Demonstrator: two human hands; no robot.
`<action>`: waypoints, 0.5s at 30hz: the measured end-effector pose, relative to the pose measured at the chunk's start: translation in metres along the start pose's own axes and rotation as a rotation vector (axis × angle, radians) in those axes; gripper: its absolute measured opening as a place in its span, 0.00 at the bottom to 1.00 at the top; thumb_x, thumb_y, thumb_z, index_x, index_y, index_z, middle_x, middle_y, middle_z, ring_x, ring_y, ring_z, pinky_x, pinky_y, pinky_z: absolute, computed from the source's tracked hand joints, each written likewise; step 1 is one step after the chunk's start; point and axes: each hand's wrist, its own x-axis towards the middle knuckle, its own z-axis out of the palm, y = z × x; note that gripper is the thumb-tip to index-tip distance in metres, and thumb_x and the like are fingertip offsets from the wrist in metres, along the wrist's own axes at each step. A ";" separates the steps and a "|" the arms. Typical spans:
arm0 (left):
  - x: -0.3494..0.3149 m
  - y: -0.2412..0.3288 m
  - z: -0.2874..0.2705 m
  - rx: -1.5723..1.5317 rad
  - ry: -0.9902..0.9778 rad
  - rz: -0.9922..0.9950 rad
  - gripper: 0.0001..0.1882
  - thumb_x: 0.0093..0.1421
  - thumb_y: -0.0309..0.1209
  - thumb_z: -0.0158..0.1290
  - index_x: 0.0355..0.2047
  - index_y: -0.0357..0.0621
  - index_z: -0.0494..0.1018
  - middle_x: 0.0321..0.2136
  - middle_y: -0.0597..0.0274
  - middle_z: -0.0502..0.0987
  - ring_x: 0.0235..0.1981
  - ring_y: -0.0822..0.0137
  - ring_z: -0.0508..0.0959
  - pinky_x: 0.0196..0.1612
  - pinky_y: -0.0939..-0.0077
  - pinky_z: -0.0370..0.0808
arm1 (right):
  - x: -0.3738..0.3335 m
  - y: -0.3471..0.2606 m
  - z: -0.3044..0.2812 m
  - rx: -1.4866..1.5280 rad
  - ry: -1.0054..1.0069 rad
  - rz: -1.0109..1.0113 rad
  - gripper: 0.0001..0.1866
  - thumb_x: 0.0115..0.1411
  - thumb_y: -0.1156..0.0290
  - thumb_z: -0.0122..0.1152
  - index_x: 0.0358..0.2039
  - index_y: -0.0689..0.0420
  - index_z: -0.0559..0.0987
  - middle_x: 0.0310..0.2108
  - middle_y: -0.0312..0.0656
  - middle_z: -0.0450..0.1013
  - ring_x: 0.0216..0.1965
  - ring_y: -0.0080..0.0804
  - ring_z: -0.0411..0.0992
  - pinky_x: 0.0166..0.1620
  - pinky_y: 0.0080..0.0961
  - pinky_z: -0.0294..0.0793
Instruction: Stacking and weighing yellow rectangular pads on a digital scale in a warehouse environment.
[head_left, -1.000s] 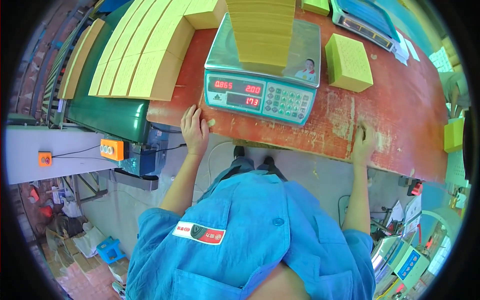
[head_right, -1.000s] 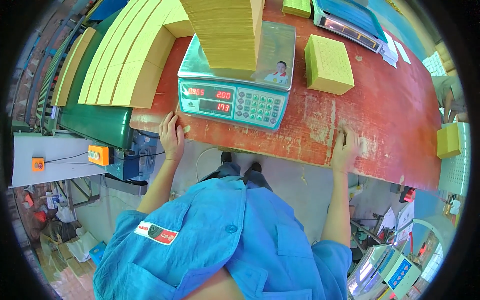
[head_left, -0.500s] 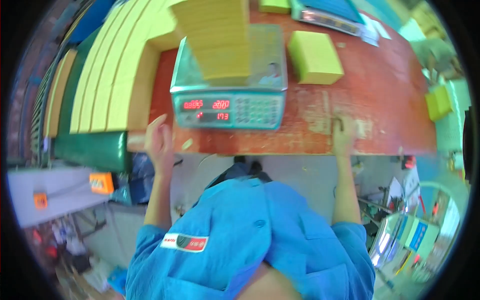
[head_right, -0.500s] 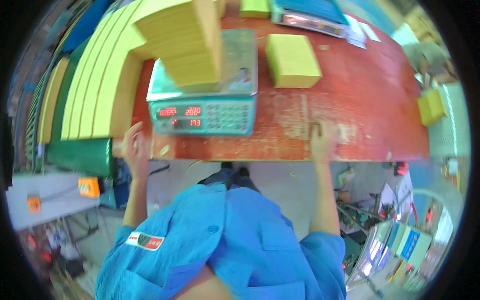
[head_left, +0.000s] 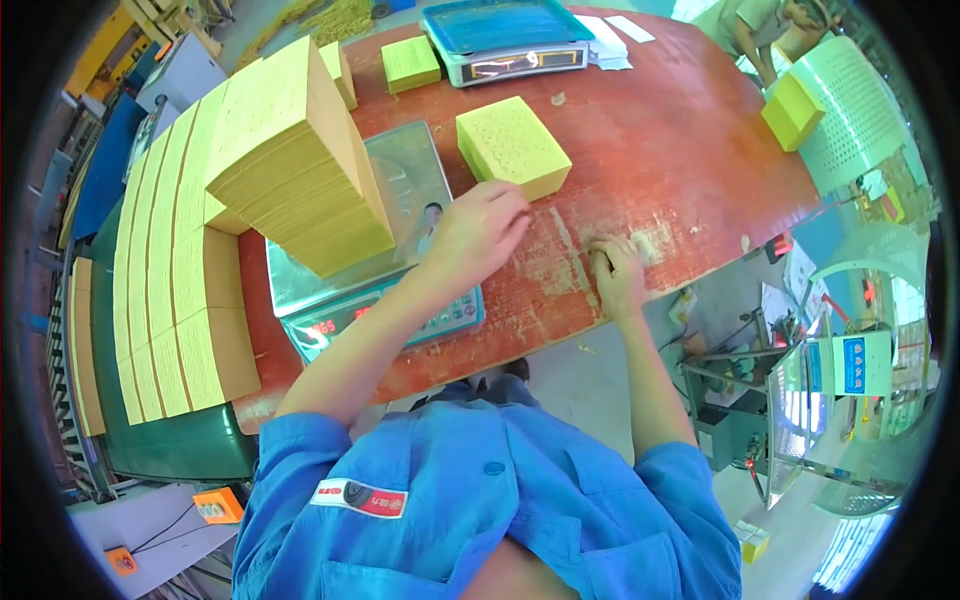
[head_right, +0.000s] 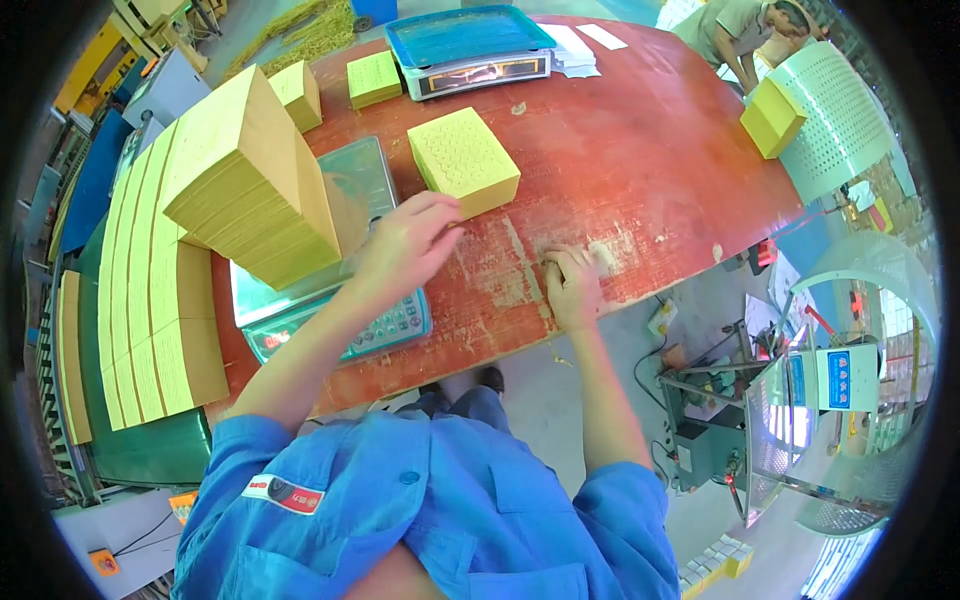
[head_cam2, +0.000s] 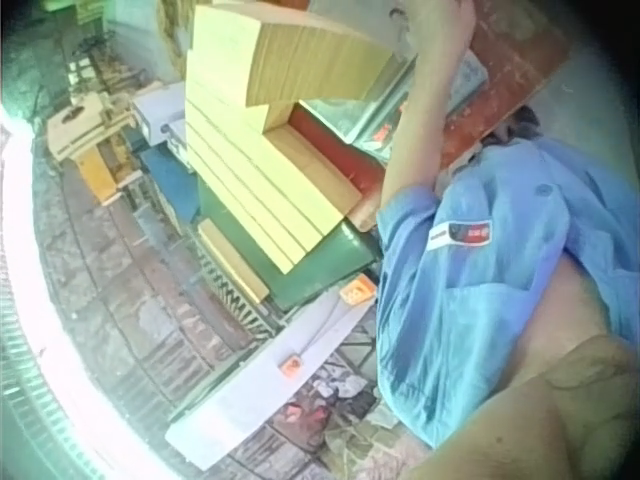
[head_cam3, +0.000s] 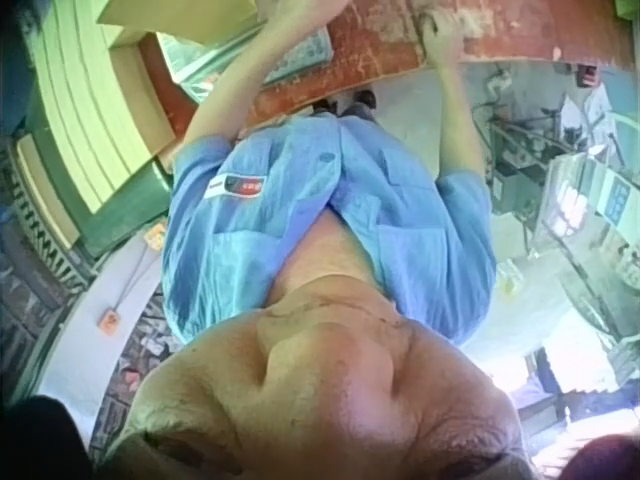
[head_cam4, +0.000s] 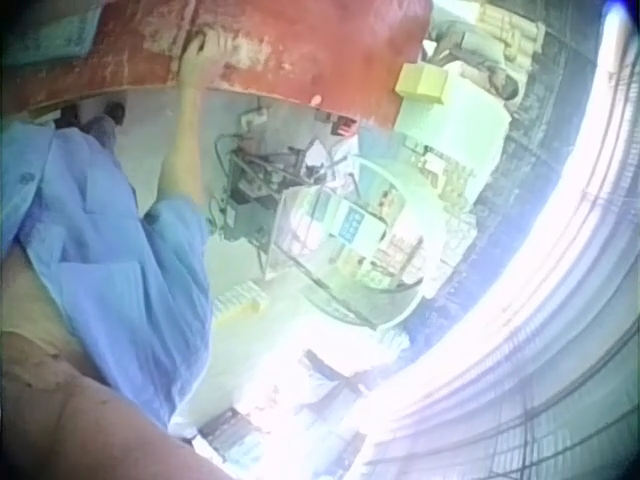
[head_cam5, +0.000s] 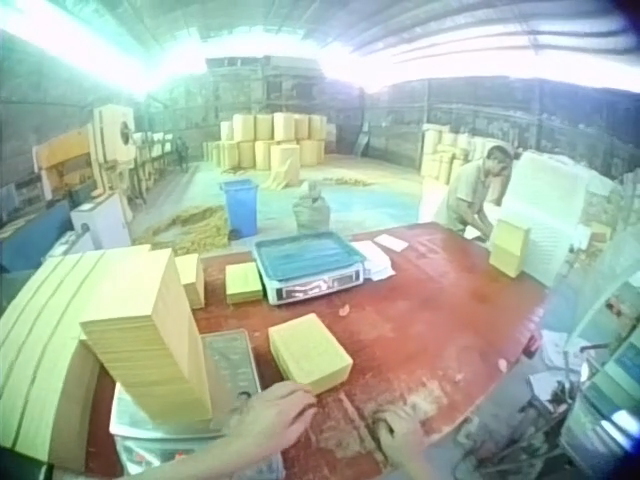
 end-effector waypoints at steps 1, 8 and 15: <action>0.010 -0.005 0.013 0.040 -0.052 0.019 0.11 0.53 0.27 0.58 0.36 0.37 0.74 0.44 0.50 0.76 0.47 0.51 0.76 0.48 0.61 0.74 | -0.001 0.003 0.001 -0.001 0.001 0.014 0.04 0.54 0.78 0.58 0.31 0.58 0.78 0.38 0.41 0.77 0.42 0.41 0.72 0.47 0.34 0.70; 0.027 -0.012 0.043 0.168 0.020 -0.026 0.19 0.51 0.29 0.60 0.43 0.37 0.72 0.53 0.45 0.70 0.55 0.47 0.70 0.55 0.58 0.69 | -0.006 0.007 0.001 0.040 -0.019 -0.017 0.04 0.54 0.78 0.58 0.32 0.59 0.79 0.37 0.44 0.77 0.43 0.45 0.72 0.49 0.36 0.70; -0.103 0.008 -0.098 0.327 0.917 -0.435 0.12 0.58 0.19 0.49 0.43 0.34 0.73 0.45 0.50 0.75 0.49 0.57 0.74 0.52 0.68 0.71 | -0.010 0.003 -0.014 0.373 -0.041 0.161 0.07 0.54 0.83 0.56 0.33 0.60 0.79 0.36 0.46 0.77 0.41 0.41 0.75 0.46 0.32 0.72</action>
